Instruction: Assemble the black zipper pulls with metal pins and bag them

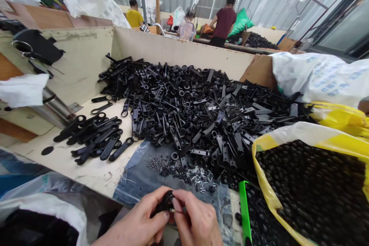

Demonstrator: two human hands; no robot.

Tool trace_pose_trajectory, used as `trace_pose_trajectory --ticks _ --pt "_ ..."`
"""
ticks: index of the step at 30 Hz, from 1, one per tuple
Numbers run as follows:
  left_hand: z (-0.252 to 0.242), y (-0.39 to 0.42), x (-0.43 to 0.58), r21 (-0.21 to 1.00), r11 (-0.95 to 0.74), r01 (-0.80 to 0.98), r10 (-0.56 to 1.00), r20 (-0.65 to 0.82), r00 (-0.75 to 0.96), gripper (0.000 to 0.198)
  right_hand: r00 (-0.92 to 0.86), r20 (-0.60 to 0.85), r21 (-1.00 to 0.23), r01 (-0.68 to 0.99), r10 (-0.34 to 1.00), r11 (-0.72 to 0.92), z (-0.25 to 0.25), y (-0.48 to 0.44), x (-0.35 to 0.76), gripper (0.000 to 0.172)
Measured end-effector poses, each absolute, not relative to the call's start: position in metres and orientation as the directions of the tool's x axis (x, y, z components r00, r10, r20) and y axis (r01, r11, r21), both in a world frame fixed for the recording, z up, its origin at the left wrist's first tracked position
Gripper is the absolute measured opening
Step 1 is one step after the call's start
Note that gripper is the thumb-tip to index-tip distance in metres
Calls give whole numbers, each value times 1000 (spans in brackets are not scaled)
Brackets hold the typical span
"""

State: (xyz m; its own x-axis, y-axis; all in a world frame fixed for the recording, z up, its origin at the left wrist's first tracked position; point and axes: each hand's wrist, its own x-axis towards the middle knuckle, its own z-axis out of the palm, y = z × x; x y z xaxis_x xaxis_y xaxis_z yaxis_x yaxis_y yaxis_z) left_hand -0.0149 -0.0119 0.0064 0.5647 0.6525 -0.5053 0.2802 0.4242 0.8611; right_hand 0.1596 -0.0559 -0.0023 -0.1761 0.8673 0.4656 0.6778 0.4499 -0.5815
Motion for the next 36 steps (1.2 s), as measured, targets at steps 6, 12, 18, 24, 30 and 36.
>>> trace_pose_trajectory --ticks 6,12,18,24,30,36 --pt "8 -13 -20 914 293 280 736 -403 544 24 -266 450 -552 668 853 499 -12 -61 169 18" --pt "18 -20 -18 905 326 272 812 -416 409 16 -303 485 -482 690 820 540 -25 -70 176 30" --pt "9 -23 -22 926 247 286 814 -358 458 17 -219 492 -534 689 843 490 -27 -74 172 26" --pt "-1 -19 -32 971 -8 237 657 -174 734 29 89 195 -911 386 977 146 -37 -85 160 27" --pt "-4 -20 -31 671 -515 533 665 -79 742 35 198 -211 -977 -83 957 -199 -44 -81 136 48" --pt "-11 -18 -40 813 89 576 815 -392 427 57 116 -189 -981 21 975 -193 -39 -62 139 43"
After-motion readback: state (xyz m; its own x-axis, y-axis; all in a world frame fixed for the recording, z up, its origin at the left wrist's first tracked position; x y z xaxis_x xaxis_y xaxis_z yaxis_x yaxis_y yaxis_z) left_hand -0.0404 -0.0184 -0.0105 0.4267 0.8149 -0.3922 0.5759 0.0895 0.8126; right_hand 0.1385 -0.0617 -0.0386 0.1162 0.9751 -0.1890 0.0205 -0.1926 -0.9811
